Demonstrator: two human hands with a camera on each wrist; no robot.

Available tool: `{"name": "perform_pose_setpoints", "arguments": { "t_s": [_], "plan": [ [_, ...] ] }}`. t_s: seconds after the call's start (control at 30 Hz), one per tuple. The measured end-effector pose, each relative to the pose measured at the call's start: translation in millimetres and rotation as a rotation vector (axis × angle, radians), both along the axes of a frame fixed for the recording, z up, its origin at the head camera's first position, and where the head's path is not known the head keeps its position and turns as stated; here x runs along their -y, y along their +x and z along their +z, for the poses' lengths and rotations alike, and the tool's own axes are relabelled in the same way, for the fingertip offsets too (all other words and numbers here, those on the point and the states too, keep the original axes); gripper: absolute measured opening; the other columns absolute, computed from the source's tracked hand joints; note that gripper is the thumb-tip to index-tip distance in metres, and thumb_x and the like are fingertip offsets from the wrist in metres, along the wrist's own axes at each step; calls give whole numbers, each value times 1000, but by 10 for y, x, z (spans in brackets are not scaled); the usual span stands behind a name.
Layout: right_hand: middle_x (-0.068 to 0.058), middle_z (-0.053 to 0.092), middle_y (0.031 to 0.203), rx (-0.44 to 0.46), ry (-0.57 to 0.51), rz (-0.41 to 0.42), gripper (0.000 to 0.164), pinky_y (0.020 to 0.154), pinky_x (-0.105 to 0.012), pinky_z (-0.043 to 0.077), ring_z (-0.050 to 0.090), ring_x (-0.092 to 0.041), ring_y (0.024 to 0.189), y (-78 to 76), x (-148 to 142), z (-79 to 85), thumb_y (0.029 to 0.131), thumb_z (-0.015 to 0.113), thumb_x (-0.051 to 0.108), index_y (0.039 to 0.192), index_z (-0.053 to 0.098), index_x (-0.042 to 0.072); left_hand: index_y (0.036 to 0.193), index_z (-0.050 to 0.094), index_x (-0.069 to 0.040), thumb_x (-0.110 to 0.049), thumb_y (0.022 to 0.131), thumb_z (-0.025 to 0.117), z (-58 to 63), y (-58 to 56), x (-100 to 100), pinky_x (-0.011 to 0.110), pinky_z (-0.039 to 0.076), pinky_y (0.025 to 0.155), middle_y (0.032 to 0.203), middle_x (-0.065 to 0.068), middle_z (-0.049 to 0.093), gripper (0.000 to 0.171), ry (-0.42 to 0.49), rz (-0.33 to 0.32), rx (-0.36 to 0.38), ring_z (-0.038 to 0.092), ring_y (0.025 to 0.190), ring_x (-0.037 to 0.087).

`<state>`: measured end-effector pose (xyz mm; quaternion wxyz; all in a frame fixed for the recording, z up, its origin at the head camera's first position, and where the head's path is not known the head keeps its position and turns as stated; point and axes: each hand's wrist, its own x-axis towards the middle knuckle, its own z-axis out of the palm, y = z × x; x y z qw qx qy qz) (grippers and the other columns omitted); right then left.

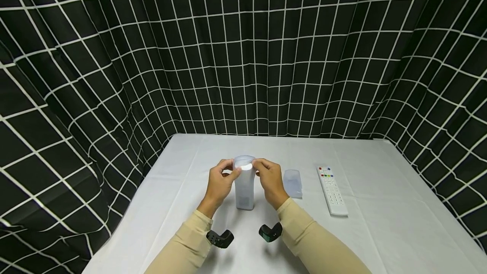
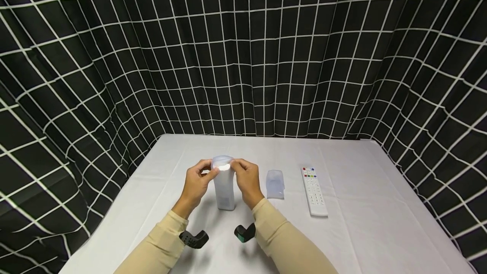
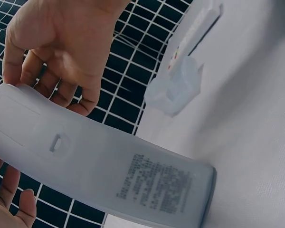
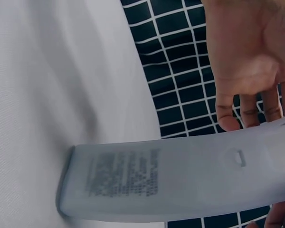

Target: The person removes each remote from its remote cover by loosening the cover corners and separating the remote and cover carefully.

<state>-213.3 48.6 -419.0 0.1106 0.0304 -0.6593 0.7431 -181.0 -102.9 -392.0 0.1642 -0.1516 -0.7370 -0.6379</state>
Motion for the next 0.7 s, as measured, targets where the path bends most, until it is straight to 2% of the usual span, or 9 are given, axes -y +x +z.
{"name": "perform_pose_setpoints", "arguments": {
  "t_s": [0.1,0.2,0.33,0.4,0.5,0.63,0.7],
  "plan": [
    [-4,64,84,37,-12,10,16,79,-42,45,54,-18,83,-7,12,12,91,60,6,88,70,-6,103,65,12,3,87,67,1,9,4,32,47,71,96,19,61,19,7,-7,-1,55,87,26],
    [-3,61,82,72,-15,12,14,73,-34,45,53,-18,81,-16,20,17,91,60,4,86,70,-4,102,65,12,3,86,68,-3,15,9,32,48,71,95,18,62,18,16,-25,-5,55,88,23],
    [-3,65,80,113,-30,24,6,66,-29,46,55,-16,75,-42,10,17,91,64,6,93,66,0,100,65,12,4,86,68,4,22,5,35,47,72,94,19,62,17,15,-28,-7,55,88,21],
    [-4,66,78,118,-27,29,9,64,-29,45,56,-15,72,-51,4,21,90,67,8,95,62,3,100,65,12,4,85,69,3,21,6,37,47,73,94,20,62,17,15,-21,-7,55,87,21],
    [-5,66,77,110,3,11,16,65,-29,43,56,-15,72,-51,-1,34,88,71,11,93,57,6,100,66,11,2,86,69,-102,-58,24,39,47,73,95,19,63,17,23,-17,5,55,86,22],
    [-5,64,83,77,59,-28,14,71,-30,44,56,-18,81,-33,-14,44,86,74,12,89,63,3,102,67,8,-2,86,72,-253,-177,41,41,47,75,97,16,64,20,46,-8,23,54,86,22],
    [-6,63,87,64,71,-29,13,76,-32,46,56,-19,85,-25,-21,47,86,73,12,89,66,1,102,68,5,-5,85,73,-272,-195,37,41,46,76,96,14,64,20,55,5,21,55,87,22]
  ]
}}
